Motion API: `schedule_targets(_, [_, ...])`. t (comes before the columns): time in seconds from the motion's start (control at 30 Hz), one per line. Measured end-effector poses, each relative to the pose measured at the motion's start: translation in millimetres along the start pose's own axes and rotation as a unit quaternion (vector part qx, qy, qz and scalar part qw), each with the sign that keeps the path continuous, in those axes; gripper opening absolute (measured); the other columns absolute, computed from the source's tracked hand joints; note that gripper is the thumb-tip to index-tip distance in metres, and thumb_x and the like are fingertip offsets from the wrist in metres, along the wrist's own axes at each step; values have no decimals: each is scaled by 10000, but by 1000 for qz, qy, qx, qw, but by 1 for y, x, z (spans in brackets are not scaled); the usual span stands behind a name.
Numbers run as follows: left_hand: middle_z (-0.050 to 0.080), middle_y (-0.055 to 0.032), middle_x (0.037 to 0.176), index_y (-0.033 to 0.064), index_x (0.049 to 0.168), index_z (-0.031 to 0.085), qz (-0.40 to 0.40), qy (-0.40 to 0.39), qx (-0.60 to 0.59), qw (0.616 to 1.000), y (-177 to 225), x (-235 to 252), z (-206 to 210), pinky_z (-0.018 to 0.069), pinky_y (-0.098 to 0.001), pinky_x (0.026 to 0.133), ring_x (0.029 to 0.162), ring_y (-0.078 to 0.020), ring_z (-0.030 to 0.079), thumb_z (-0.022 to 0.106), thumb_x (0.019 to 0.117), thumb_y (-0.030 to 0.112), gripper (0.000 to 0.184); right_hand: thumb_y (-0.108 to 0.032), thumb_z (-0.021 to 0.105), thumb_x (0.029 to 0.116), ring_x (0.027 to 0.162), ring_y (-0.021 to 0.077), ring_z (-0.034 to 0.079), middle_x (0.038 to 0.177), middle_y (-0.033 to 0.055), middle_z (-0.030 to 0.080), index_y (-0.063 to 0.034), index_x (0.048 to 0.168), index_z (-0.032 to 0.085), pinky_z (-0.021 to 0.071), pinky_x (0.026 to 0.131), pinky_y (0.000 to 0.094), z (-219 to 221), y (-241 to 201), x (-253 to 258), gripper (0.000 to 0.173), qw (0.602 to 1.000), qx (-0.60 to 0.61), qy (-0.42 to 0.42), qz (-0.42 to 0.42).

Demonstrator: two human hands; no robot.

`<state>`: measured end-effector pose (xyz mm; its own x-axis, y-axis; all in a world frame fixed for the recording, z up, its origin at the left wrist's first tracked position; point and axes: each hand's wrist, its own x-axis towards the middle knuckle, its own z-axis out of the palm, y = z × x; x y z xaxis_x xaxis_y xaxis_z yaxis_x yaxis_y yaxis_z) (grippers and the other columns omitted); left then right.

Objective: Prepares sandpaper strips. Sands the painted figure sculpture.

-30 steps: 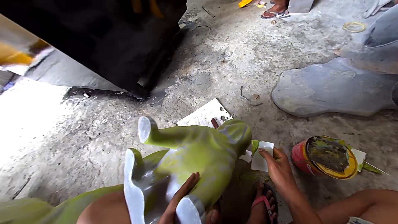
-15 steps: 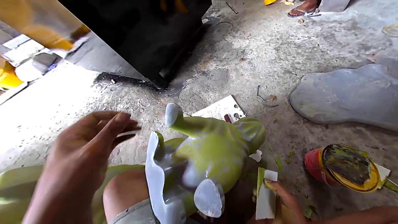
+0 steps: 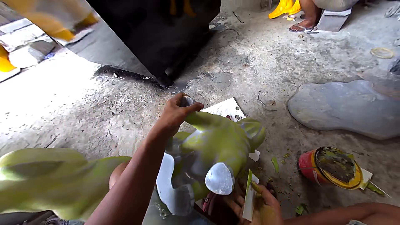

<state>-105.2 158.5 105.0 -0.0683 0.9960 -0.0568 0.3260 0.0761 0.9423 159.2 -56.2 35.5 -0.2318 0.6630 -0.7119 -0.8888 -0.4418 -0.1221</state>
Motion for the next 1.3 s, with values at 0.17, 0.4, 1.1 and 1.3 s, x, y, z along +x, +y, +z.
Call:
schedule_targets(0.17, [739, -112, 1144, 42, 1132, 606, 14, -10, -48, 999, 13, -11, 11, 607, -395, 784, 950, -230, 725, 781, 867, 120, 327, -305, 401, 1057, 1028, 395, 684, 1170, 242, 651, -20, 1270, 534, 577, 860, 593, 13, 13, -5, 380, 999, 7, 43, -21])
schedule_targets(0.4, [729, -74, 1257, 68, 1053, 623, 75, -66, -22, 995, 42, -27, 31, 617, -393, 852, 1076, -223, 727, 808, 773, 68, 337, -349, 396, 1045, 983, 324, 668, 1110, 181, 649, -78, 1238, 550, 569, 785, 555, 16, 18, -16, 367, 994, 59, 79, -48])
schedule_targets(1.1, [653, 4, 1140, 246, 1029, 578, 200, -31, -392, 898, -116, 39, 87, 508, -459, 1027, 1152, -202, 615, 766, 817, 62, 338, -386, 530, 1005, 1141, 215, 635, 1285, 79, 643, -173, 1411, 534, 543, 918, 495, 69, -82, 121, 458, 873, -244, 82, -415])
schedule_targets(1.3, [640, -10, 1203, 238, 1021, 586, 118, -10, -396, 910, -158, 30, 93, 542, -428, 972, 1158, -195, 616, 723, 824, 54, 302, -345, 564, 982, 1144, 195, 629, 1293, 80, 624, -144, 1431, 494, 543, 940, 455, 51, -68, 149, 497, 866, -270, 128, -401])
